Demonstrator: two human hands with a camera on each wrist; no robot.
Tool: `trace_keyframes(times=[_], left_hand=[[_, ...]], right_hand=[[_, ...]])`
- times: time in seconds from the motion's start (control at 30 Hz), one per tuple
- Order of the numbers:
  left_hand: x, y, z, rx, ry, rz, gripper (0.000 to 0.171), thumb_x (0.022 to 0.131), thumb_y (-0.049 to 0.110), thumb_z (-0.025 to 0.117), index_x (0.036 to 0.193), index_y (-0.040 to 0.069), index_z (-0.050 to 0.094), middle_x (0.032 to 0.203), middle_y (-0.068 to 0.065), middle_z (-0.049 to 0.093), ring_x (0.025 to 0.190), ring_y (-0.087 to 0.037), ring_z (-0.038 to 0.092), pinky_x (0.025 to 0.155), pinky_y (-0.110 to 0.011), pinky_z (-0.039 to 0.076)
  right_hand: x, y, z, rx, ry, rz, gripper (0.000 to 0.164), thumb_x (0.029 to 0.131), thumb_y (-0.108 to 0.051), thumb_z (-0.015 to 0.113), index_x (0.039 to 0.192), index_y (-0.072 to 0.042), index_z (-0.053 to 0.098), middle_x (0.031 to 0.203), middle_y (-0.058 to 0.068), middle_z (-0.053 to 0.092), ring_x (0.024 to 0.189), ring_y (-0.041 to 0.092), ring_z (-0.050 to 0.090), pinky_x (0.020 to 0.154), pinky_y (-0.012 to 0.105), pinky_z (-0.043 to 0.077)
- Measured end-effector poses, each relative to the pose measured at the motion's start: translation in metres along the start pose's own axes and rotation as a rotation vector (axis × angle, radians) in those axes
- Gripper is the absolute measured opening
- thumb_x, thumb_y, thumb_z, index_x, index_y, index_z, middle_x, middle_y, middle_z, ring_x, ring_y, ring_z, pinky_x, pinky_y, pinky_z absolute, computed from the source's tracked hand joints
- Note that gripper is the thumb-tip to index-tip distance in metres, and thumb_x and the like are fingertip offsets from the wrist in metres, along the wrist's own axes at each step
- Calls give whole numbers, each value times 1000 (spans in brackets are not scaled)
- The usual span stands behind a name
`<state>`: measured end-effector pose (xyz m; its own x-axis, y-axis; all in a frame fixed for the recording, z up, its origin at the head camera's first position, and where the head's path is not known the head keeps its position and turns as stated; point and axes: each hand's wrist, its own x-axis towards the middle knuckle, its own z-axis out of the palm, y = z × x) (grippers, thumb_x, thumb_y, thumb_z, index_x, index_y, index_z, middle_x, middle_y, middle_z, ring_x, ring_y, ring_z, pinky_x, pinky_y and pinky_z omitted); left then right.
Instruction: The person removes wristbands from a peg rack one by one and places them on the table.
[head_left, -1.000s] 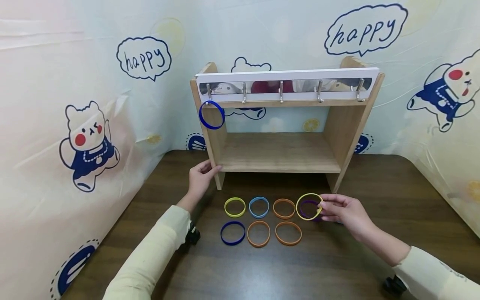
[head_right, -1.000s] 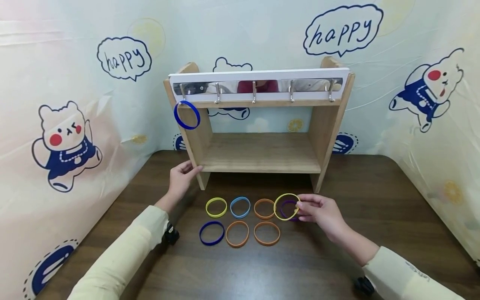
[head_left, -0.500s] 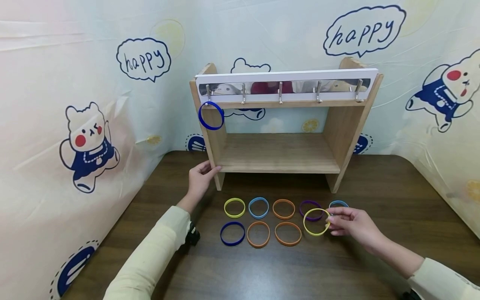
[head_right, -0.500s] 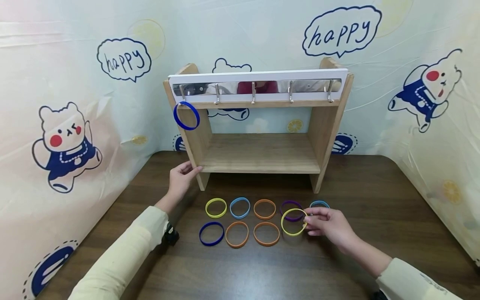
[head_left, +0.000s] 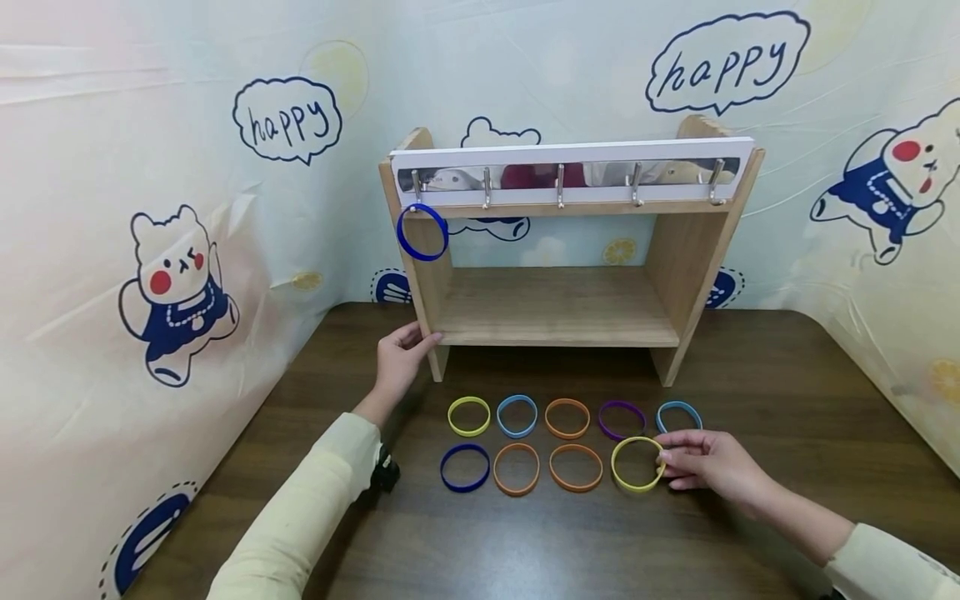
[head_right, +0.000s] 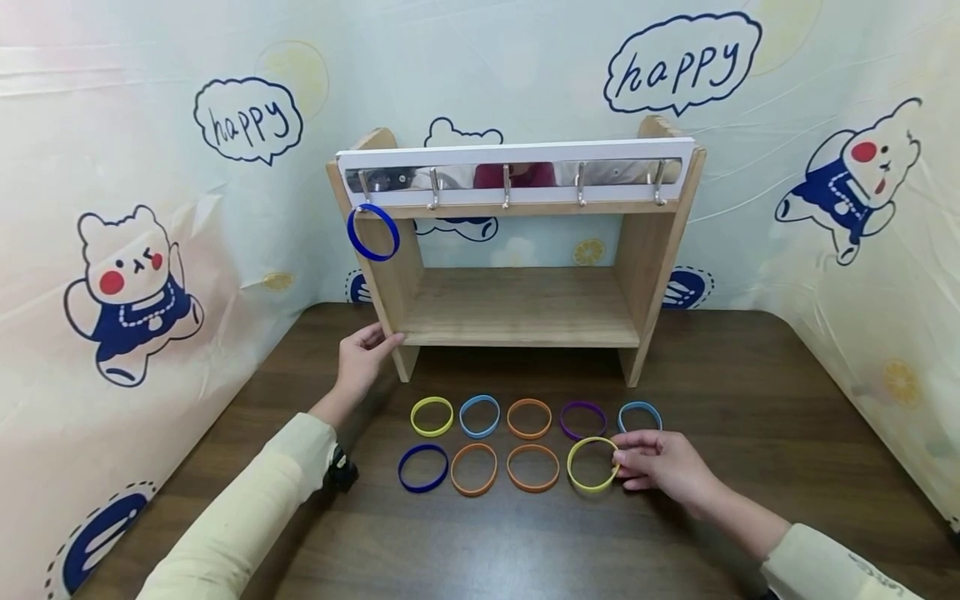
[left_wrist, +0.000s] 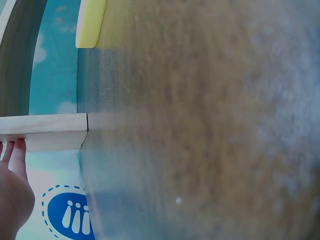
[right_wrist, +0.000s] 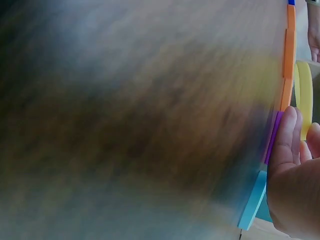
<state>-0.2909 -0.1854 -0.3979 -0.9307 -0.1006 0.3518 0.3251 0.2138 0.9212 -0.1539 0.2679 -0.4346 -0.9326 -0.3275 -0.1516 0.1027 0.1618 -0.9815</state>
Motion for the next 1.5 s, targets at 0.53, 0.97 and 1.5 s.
trace_keyframes(times=[0.53,0.97,1.5], left_hand=[[0,0,1,15,0,2,38,87,12,75,117,-8,65,111,-24,67,104,-30,64,81,-31,55],[-1,1,0,28,-9,-3,39,87,13,75,119,-7,65,113,-24,66,105,-31,64,85,-38,54],[13,-31,-1,-5,5,-15,43,85,20,78,120,-3,66,113,-20,67,105,-28,64,85,-35,53]], right_hand=[[2,6,-2,-13,-65,21,46,94,-8,64,125,21,47,102,17,70,85,22,69,73,39,58],[3,3,1,-100,-85,-12,43,93,-9,67,122,19,52,98,19,68,83,20,67,68,37,58],[6,1,0,-209,-71,-48,37,90,-9,69,116,15,59,94,17,67,80,19,65,64,36,58]])
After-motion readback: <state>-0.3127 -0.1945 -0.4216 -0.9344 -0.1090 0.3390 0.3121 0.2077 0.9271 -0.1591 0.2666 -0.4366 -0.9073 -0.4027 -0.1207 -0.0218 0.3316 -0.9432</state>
